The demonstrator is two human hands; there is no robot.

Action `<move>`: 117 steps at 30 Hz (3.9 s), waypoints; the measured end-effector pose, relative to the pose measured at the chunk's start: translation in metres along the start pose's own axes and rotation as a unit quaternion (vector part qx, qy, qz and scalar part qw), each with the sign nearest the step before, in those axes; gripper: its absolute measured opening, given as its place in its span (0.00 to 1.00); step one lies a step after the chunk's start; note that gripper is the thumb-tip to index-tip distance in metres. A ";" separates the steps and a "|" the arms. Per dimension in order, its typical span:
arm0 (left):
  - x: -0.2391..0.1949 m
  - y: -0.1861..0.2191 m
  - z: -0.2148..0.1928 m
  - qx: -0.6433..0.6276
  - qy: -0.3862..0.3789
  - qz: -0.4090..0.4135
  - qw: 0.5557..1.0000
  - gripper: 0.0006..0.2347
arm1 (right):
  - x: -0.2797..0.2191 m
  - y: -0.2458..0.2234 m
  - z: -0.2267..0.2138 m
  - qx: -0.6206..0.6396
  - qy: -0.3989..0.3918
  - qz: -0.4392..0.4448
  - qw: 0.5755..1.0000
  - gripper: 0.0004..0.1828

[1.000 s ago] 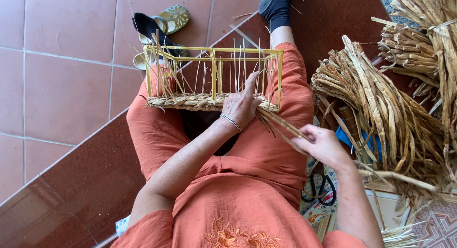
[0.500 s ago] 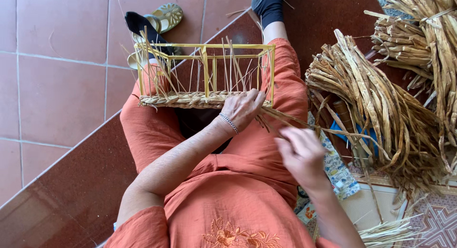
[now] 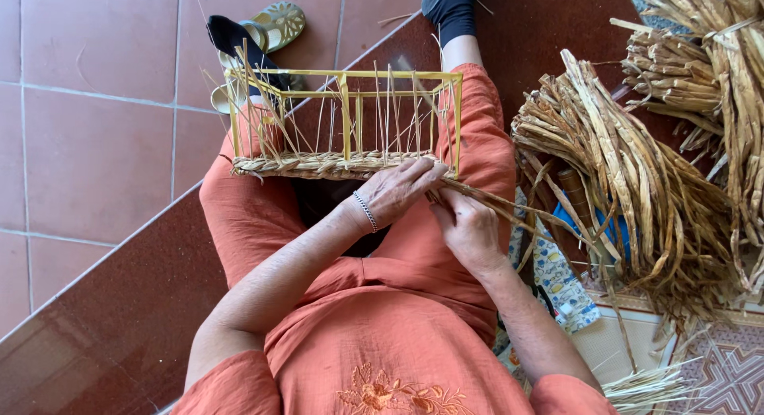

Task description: The person sits on the floor and weaves dried plant fibers into a rectangular basket frame. They repeatedly pull fibers through the frame, tighten the weave, and adjust the material to build up the basket base.

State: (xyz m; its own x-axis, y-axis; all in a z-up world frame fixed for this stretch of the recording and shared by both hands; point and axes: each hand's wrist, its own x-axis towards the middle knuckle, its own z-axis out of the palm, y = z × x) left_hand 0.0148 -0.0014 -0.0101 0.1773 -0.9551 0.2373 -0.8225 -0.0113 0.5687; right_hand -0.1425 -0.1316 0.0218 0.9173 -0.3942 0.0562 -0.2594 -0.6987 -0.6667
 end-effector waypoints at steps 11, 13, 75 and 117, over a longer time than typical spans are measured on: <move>0.007 -0.006 0.013 -0.053 0.011 -0.053 0.997 0.13 | 0.041 -0.020 -0.039 -0.232 0.070 -0.334 0.911 0.13; 0.013 -0.005 0.013 -0.034 0.026 -0.053 0.998 0.10 | 0.045 -0.015 -0.044 -0.246 0.078 -0.348 0.901 0.12; -0.005 0.045 0.015 0.013 0.157 -0.096 0.983 0.10 | 0.031 0.014 -0.052 0.062 0.083 -0.039 0.994 0.09; 0.034 0.005 0.069 0.150 0.009 -0.176 0.973 0.17 | -0.011 0.042 -0.063 0.026 -0.086 0.010 0.996 0.14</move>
State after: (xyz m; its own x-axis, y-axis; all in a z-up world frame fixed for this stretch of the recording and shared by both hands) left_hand -0.0204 -0.0543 -0.0539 0.4835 -0.8712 0.0852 -0.8295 -0.4249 0.3625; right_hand -0.1820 -0.1943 0.0396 0.9514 -0.2970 -0.0818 -0.2661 -0.6589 -0.7036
